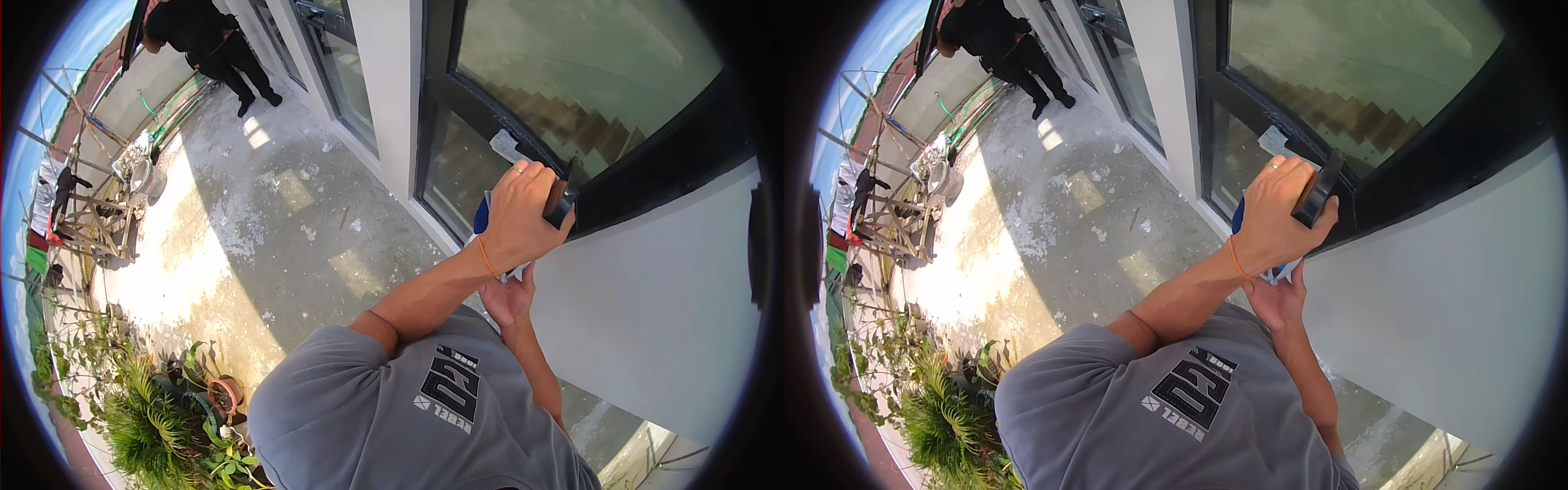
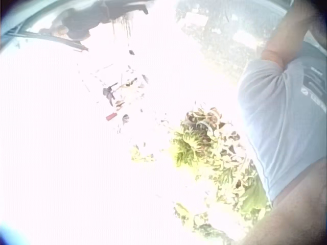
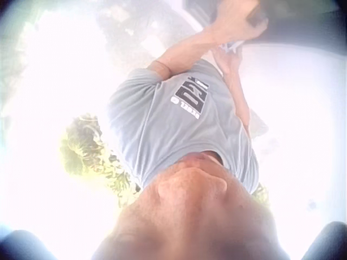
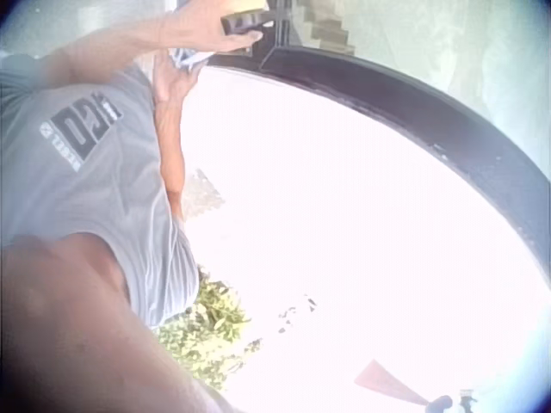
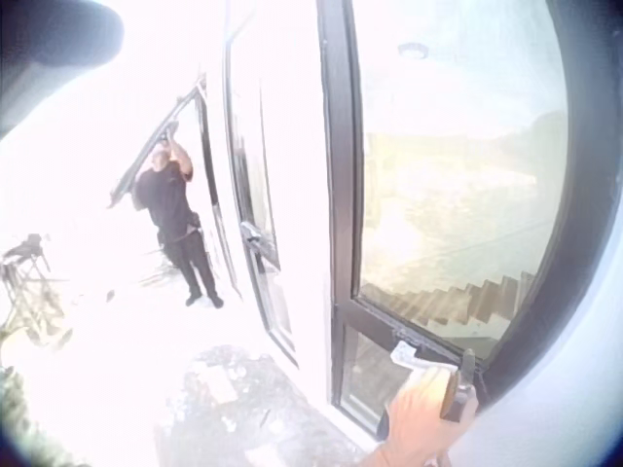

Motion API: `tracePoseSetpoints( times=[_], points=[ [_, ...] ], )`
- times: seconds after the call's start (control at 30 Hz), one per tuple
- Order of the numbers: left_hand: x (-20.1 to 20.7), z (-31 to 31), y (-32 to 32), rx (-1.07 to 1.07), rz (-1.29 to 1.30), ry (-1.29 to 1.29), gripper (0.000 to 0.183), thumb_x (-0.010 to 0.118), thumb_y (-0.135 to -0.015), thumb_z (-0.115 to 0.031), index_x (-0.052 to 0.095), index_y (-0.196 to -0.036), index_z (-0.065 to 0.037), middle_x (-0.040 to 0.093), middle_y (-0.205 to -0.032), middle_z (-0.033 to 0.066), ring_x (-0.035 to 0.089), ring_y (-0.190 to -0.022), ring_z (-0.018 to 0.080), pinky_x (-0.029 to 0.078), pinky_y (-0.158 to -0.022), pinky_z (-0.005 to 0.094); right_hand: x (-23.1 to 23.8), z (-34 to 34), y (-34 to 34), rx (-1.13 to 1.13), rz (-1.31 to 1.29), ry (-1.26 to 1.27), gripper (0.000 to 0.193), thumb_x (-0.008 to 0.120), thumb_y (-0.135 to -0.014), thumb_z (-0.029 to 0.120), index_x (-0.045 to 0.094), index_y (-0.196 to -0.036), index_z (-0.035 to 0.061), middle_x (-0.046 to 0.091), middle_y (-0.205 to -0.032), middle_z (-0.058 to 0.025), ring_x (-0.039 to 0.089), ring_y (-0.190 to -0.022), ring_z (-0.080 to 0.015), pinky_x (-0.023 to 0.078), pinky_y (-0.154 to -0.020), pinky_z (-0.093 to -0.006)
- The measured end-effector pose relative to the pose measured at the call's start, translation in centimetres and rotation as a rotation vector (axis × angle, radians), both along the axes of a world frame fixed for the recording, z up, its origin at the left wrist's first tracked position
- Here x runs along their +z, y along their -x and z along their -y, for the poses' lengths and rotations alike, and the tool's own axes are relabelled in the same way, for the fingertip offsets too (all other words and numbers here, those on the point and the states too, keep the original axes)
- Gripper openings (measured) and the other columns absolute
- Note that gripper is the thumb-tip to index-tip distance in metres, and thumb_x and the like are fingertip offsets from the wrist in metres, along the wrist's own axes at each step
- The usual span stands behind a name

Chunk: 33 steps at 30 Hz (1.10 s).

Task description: Cleaning the glass and frames of a balcony window using a spray bottle and a cloth.

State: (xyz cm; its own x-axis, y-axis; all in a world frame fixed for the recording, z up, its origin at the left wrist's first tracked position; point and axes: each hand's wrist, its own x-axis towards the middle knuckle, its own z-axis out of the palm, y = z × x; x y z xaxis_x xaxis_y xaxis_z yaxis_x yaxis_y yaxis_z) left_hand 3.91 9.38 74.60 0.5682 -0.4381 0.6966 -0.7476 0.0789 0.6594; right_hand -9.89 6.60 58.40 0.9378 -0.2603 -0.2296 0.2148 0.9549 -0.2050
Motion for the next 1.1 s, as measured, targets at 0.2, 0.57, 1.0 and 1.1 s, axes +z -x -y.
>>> tracePoseSetpoints(
  times=[0.2,0.57,1.0,1.1],
  points=[
    [-1.3,-0.4,0.5,-0.057,-0.014,0.073,0.025,0.076,-0.069,-0.010,0.057,-0.084,-0.004,0.052,-0.082,0.0116,0.051,-0.079,0.0318,0.043,-0.068,0.0405,0.6,-0.3,0.9,-0.055,-0.019,-0.035,0.086,0.063,-0.094,0.059,0.029,-0.156,0.0092,0.035,-0.160,-0.0157,0.034,-0.148,-0.0343,0.030,-0.122,-0.0499],
    [-1.4,0.3,-0.4,-0.123,-0.023,0.181,0.021,0.074,-0.073,-0.009,0.055,-0.079,-0.003,0.050,-0.076,0.0118,0.046,-0.072,0.0311,0.039,-0.064,0.0410,0.4,0.9,0.4,-0.099,0.003,0.130,0.082,0.059,-0.097,0.057,0.028,-0.157,0.0093,0.035,-0.160,-0.0147,0.032,-0.149,-0.0344,0.027,-0.124,-0.0493],
    [-3.0,-0.3,-0.2,-0.212,-0.082,0.119,0.018,0.074,-0.075,-0.007,0.058,-0.080,-0.004,0.052,-0.077,0.0103,0.045,-0.071,0.0299,0.039,-0.065,0.0404,-0.6,0.9,1.6,-0.107,0.030,0.206,0.073,0.053,-0.102,0.052,0.030,-0.156,0.0106,0.036,-0.159,-0.0138,0.035,-0.148,-0.0343,0.029,-0.123,-0.0494],
    [-2.3,-0.1,0.1,-0.219,-0.121,0.139,0.018,0.074,-0.075,-0.006,0.057,-0.079,-0.003,0.052,-0.076,0.0108,0.048,-0.074,0.0310,0.040,-0.066,0.0406,-1.0,1.3,1.9,-0.142,0.011,0.173,0.071,0.053,-0.102,0.051,0.030,-0.156,0.0107,0.036,-0.159,-0.0137,0.035,-0.147,-0.0358,0.030,-0.123,-0.0499]
  ],
)
